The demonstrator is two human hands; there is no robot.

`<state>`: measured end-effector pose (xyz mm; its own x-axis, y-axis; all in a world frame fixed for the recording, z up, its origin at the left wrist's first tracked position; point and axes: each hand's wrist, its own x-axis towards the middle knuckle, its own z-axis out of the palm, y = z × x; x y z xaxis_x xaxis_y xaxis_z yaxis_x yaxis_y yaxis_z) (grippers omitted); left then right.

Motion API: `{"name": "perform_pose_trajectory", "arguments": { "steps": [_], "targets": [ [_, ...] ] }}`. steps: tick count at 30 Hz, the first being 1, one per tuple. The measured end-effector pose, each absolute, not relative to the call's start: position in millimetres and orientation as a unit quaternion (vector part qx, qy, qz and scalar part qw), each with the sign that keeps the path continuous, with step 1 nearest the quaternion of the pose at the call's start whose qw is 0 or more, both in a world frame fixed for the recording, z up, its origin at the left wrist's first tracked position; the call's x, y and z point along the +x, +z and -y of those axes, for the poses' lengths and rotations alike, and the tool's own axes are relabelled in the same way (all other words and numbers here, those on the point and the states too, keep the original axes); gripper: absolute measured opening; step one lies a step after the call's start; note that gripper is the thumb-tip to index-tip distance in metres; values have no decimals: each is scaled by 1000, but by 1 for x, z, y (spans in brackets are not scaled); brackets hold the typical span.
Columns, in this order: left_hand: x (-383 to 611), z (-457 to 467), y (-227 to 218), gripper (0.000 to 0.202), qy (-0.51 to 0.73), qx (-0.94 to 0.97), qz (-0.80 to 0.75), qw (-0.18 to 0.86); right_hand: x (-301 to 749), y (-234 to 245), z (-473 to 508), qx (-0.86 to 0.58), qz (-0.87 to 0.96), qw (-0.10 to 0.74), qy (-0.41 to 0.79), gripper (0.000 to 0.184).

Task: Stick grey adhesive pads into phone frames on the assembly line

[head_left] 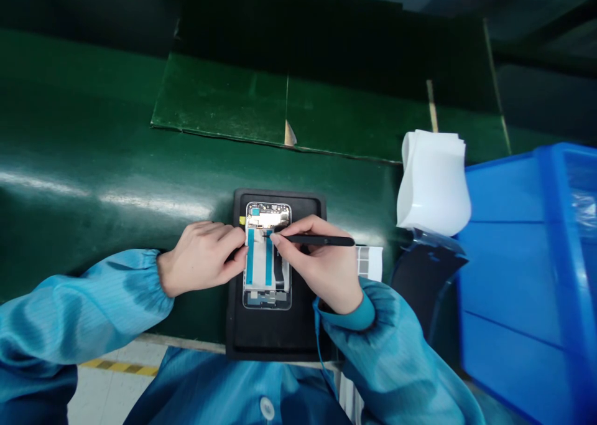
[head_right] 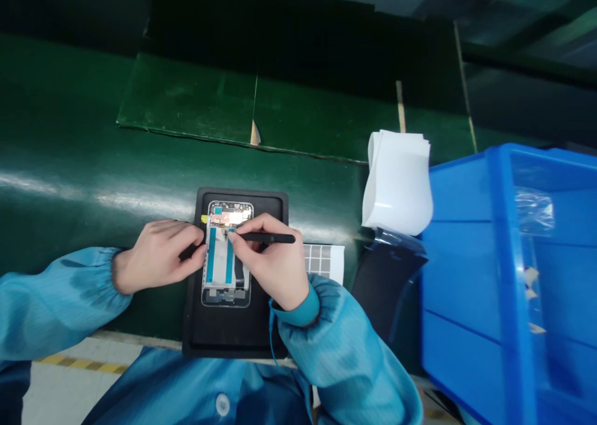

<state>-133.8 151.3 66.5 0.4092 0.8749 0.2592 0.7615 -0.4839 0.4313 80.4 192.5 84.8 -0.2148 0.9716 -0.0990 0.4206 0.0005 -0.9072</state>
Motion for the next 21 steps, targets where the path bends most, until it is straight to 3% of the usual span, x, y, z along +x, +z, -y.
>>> {"name": "perform_pose_trajectory", "arguments": {
  "steps": [3, 8, 21],
  "targets": [
    [-134, -151, 67, 9, 236, 831, -491, 115, 81, 84, -192, -547, 638, 307, 447, 13],
    [-136, -152, 67, 21, 235, 850, -464, 81, 82, 82, -191, -547, 641, 303, 446, 14],
    [-138, -151, 73, 28, 169, 884, -436, 33, 80, 83, -191, -538, 639, 307, 456, 11]
  ]
}}
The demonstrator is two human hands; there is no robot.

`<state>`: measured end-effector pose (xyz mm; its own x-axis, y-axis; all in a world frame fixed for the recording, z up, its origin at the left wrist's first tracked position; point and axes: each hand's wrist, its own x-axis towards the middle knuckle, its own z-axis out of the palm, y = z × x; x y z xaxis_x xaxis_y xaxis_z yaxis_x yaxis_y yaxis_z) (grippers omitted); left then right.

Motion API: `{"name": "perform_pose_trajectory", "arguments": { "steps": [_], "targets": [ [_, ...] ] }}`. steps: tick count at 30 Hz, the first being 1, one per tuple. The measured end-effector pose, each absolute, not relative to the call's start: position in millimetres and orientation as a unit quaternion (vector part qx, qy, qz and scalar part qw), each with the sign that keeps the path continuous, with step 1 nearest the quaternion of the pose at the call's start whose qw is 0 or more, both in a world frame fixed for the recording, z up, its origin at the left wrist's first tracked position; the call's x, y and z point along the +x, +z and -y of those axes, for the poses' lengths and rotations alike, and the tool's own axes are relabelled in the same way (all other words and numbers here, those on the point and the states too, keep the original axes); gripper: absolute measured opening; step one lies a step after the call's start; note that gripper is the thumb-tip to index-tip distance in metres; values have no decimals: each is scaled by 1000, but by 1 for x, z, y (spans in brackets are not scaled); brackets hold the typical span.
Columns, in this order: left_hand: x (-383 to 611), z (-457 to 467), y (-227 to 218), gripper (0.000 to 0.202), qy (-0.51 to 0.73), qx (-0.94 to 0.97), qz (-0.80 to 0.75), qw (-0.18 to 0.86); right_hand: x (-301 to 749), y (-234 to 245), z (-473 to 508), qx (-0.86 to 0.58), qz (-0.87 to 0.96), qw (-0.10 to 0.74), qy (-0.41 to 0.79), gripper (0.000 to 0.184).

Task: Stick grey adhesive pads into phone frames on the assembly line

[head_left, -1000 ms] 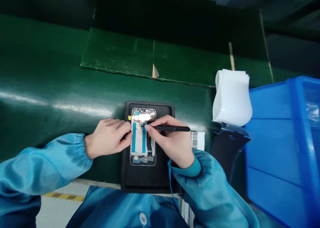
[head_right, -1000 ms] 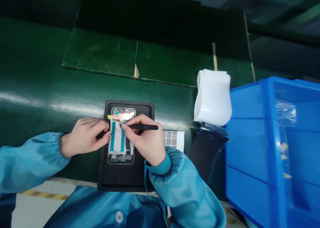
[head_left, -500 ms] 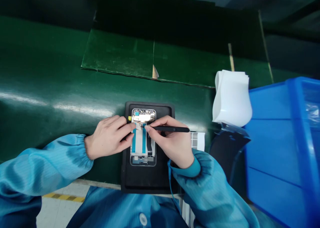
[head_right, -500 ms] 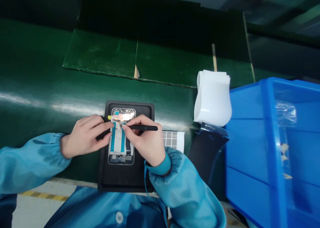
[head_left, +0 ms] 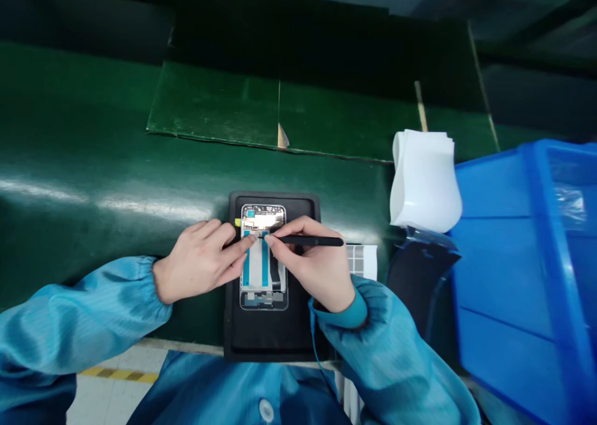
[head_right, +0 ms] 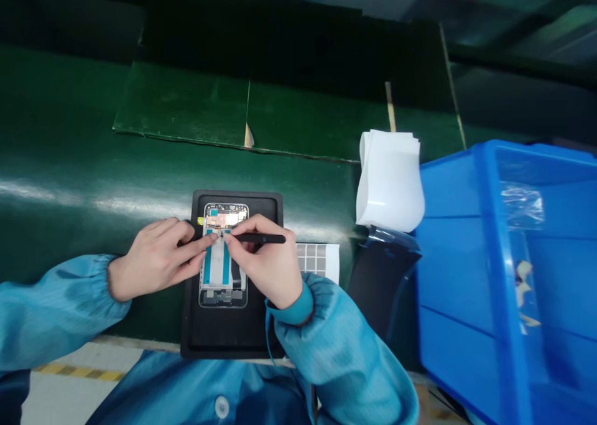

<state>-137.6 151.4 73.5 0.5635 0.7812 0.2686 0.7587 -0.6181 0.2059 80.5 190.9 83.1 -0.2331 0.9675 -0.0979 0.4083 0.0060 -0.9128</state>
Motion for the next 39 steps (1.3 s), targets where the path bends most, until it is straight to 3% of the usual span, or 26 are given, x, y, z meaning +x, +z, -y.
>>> {"name": "perform_pose_trajectory", "arguments": {
  "steps": [16, 25, 34, 39],
  "targets": [
    [-135, -152, 76, 41, 77, 896, -436, 37, 81, 79, -191, -546, 601, 355, 463, 13],
    [-137, -151, 74, 32, 170, 882, -438, 22, 81, 77, -191, -547, 577, 389, 466, 15],
    [-140, -153, 70, 26, 177, 895, -405, 60, 83, 73, -190, -549, 583, 379, 464, 16],
    [-139, -151, 69, 13, 248, 889, -377, 80, 83, 73, -190, -547, 591, 376, 459, 15]
  ]
}}
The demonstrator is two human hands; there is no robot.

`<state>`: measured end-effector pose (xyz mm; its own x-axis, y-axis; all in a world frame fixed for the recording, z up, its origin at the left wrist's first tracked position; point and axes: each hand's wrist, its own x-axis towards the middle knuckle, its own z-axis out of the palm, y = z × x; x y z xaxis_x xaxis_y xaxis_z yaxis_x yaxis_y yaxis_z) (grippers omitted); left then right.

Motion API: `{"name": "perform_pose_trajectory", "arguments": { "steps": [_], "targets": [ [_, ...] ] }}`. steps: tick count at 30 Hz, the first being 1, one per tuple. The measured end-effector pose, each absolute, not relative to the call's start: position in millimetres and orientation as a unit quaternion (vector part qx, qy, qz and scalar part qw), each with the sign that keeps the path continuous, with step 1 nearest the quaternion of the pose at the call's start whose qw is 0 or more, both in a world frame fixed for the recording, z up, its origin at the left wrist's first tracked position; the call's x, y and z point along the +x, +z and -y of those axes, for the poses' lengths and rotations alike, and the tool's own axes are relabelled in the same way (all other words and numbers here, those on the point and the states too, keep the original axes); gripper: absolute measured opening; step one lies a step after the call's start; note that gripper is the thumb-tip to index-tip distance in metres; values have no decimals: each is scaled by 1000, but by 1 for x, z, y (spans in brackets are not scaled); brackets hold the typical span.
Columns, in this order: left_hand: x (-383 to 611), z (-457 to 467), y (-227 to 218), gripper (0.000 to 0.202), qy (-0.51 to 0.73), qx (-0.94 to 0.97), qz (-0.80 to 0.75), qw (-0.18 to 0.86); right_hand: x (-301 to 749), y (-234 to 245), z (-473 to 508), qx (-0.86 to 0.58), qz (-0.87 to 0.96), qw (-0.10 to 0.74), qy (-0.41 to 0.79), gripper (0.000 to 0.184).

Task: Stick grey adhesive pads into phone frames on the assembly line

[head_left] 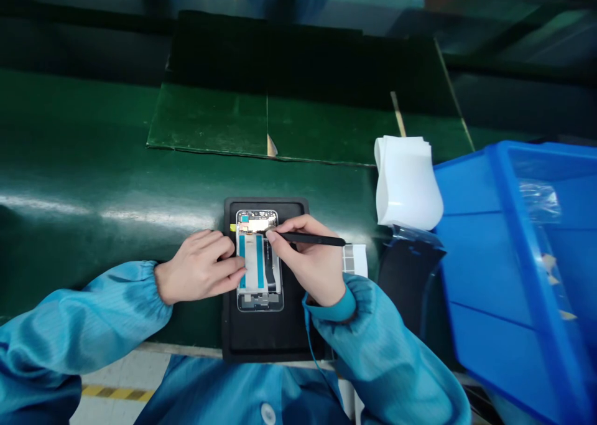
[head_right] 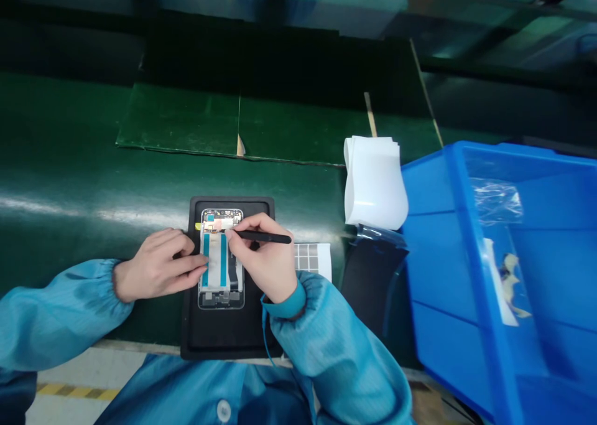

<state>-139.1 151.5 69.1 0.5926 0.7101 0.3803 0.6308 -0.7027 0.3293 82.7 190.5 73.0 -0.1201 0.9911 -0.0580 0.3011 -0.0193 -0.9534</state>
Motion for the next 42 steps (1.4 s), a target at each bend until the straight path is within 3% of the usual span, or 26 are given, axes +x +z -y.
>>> {"name": "perform_pose_trajectory", "arguments": {
  "steps": [4, 11, 18, 26, 30, 33, 36, 38, 40, 42],
  "targets": [
    [-138, -151, 70, 20, 270, 873, -396, 86, 83, 74, -190, -544, 591, 380, 459, 14],
    [-135, -149, 68, 37, 204, 849, -487, 27, 81, 76, -192, -540, 593, 381, 460, 13],
    [-137, -148, 68, 41, 144, 821, -550, 50, 81, 72, -192, -528, 588, 392, 470, 14],
    [-133, -155, 85, 41, -45, 731, -668, 134, 78, 76, -199, -497, 532, 466, 502, 22],
    [-187, -159, 106, 44, -153, 661, -728, 104, 81, 81, -202, -483, 507, 500, 509, 28],
    [-245, -158, 135, 46, -229, 582, -780, 11, 82, 83, -205, -474, 507, 507, 511, 30],
    [-269, -152, 165, 44, -194, 533, -804, -179, 81, 86, -208, -465, 510, 508, 515, 28],
    [-253, -150, 173, 42, -126, 554, -786, -243, 82, 91, -209, -461, 514, 512, 510, 25],
    [-213, -151, 170, 39, -67, 632, -746, -198, 86, 98, -213, -459, 516, 526, 498, 23],
    [-163, -158, 155, 33, -26, 737, -671, -72, 95, 105, -217, -453, 510, 546, 486, 22]
  ]
}}
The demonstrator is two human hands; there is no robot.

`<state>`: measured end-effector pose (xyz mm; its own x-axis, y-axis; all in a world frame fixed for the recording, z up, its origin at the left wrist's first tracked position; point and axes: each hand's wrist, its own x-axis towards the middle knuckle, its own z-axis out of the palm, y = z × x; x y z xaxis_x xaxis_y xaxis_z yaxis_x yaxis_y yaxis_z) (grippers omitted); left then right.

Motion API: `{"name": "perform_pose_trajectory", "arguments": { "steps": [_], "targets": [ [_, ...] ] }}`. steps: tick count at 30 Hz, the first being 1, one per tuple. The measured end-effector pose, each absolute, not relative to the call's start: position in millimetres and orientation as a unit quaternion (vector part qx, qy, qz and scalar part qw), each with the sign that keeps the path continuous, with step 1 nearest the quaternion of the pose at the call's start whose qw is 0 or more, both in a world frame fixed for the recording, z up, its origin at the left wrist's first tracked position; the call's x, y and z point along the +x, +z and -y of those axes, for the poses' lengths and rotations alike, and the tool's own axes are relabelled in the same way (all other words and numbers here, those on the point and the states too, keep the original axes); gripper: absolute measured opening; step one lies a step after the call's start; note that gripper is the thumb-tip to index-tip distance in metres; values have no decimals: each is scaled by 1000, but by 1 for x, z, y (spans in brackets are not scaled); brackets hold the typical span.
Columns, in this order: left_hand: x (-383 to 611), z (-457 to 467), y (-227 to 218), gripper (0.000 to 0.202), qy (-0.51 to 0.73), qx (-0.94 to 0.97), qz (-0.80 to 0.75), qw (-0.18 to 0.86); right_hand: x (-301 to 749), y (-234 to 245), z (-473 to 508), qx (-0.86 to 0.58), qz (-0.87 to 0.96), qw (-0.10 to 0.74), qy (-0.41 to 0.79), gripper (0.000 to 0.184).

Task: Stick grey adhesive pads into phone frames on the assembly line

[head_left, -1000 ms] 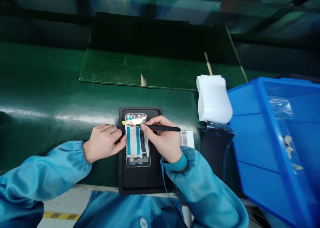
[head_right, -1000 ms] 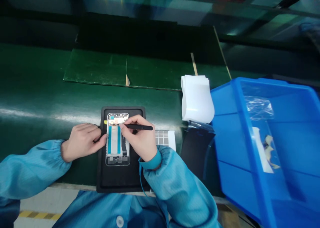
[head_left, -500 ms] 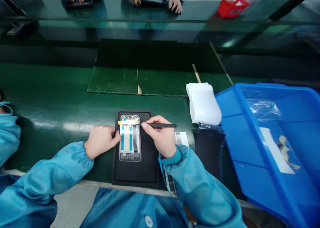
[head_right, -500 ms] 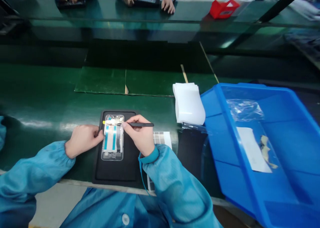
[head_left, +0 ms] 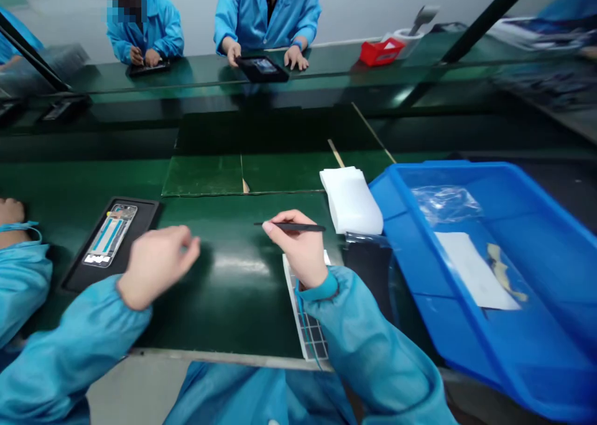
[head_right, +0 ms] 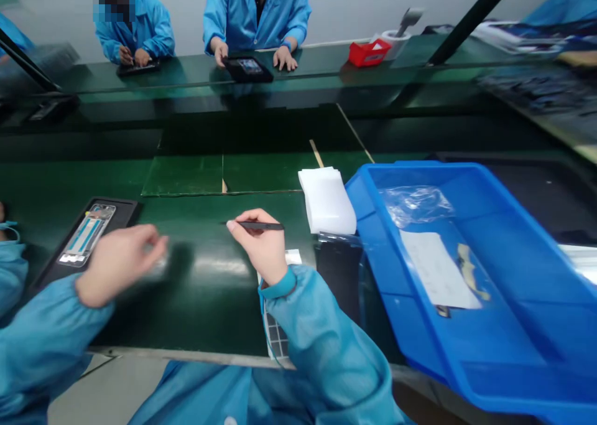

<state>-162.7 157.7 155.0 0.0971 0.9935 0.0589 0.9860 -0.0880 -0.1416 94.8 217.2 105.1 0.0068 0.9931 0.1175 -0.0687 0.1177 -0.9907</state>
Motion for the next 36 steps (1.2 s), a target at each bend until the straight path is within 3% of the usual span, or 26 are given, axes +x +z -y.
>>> {"name": "perform_pose_trajectory", "arguments": {
  "steps": [3, 5, 8, 11, 16, 23, 28, 36],
  "targets": [
    [-88, -172, 124, 19, -29, -825, 563, -46, 115, 114, -226, -443, 497, 574, 477, 24],
    [-49, -179, 105, 23, -66, -847, 519, -89, 130, 116, -231, -446, 493, 581, 470, 25],
    [-15, -190, 86, 35, -108, -852, 500, -111, 153, 110, -235, -469, 499, 574, 450, 25],
    [-9, -209, 79, 26, -148, -835, 519, -112, 169, 93, -237, -491, 506, 558, 437, 26],
    [-28, -289, 85, 20, -185, -729, 654, -81, 174, 65, -238, -499, 499, 549, 448, 27],
    [-54, -404, 98, 50, -198, -488, 845, -91, 167, 54, -236, -469, 537, 528, 461, 23],
    [-59, -435, 98, 36, -210, -456, 850, -159, 166, 49, -234, -460, 542, 531, 461, 22],
    [-114, -429, 123, 32, -317, -464, 773, -295, 165, 58, -233, -455, 511, 570, 454, 18]
  ]
}}
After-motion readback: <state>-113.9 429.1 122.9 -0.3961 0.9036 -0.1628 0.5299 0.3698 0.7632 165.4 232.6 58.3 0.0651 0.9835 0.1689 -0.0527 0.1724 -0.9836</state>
